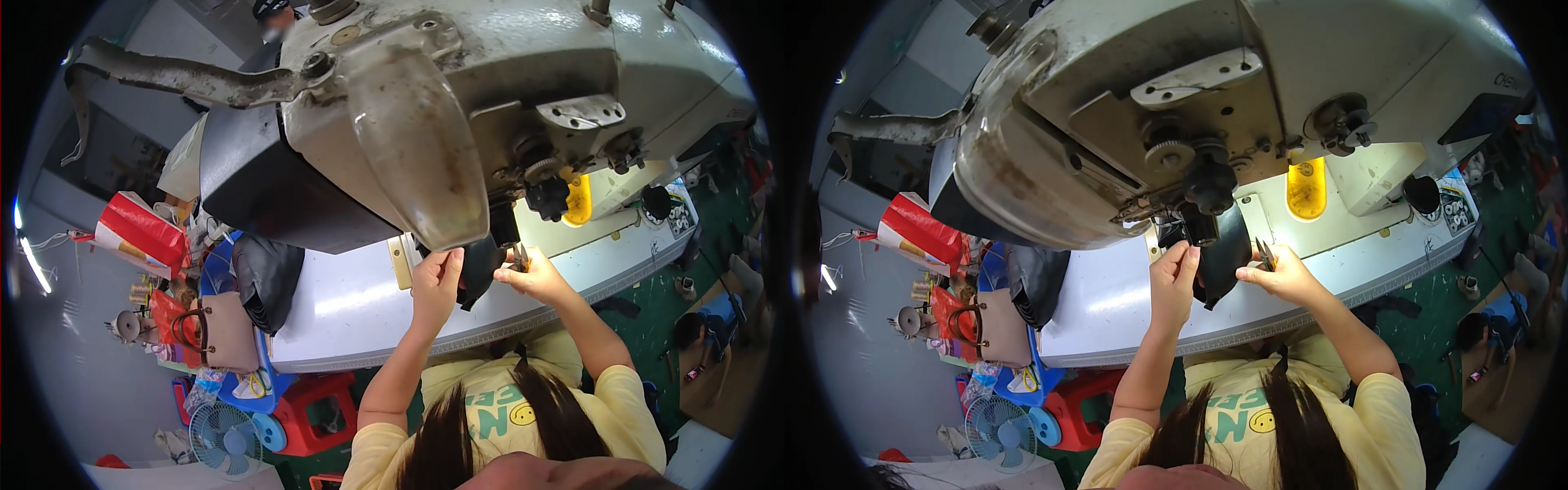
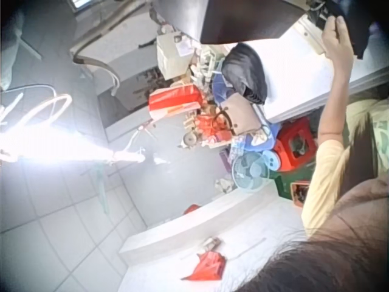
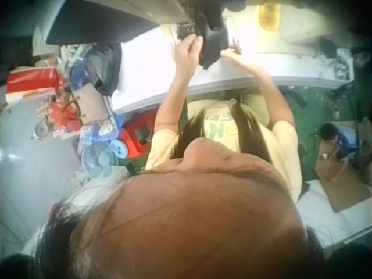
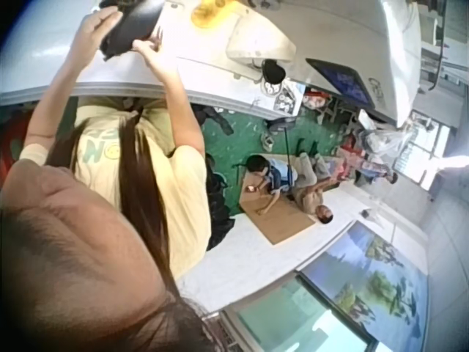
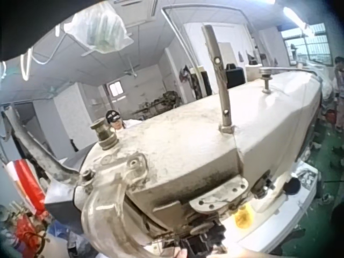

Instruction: The person operates an industrial sewing machine to stitch black leather pieces, likely shoe uppers or similar components. They repeatedly pick up pieces from a stack, position them under the needle, sew along the edges, and trim excess thread with scissors. Finished pieces are placed aside on the table.

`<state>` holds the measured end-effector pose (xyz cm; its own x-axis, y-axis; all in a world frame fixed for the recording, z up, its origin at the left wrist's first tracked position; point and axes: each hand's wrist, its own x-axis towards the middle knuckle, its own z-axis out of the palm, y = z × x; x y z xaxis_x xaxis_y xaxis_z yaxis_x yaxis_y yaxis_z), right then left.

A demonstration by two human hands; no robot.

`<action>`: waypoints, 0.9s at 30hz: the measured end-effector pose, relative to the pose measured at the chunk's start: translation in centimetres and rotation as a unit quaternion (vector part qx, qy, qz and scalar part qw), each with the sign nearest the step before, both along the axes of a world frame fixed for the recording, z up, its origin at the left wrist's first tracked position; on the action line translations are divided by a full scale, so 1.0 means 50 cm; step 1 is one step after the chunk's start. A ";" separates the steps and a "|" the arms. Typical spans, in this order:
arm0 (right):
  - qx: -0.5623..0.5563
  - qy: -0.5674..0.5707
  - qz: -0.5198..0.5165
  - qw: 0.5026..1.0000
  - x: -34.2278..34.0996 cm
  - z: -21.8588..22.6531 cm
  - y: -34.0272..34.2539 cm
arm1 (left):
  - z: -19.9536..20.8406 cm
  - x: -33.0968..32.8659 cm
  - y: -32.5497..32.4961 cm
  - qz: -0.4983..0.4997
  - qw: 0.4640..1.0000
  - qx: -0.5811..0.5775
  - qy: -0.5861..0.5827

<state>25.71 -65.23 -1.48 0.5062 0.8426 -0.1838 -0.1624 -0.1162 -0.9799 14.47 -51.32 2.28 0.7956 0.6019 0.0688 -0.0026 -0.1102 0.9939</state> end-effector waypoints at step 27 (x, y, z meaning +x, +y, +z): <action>0.025 -0.067 -0.088 0.994 0.003 0.013 0.018 | 0.027 -0.005 0.022 -0.032 0.998 0.028 0.045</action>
<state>25.84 -64.33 -0.84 0.6633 0.7455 -0.0648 -0.0431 -0.0484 -0.9979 14.24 -50.23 3.63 0.8368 0.5469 0.0269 0.0780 -0.1677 0.9827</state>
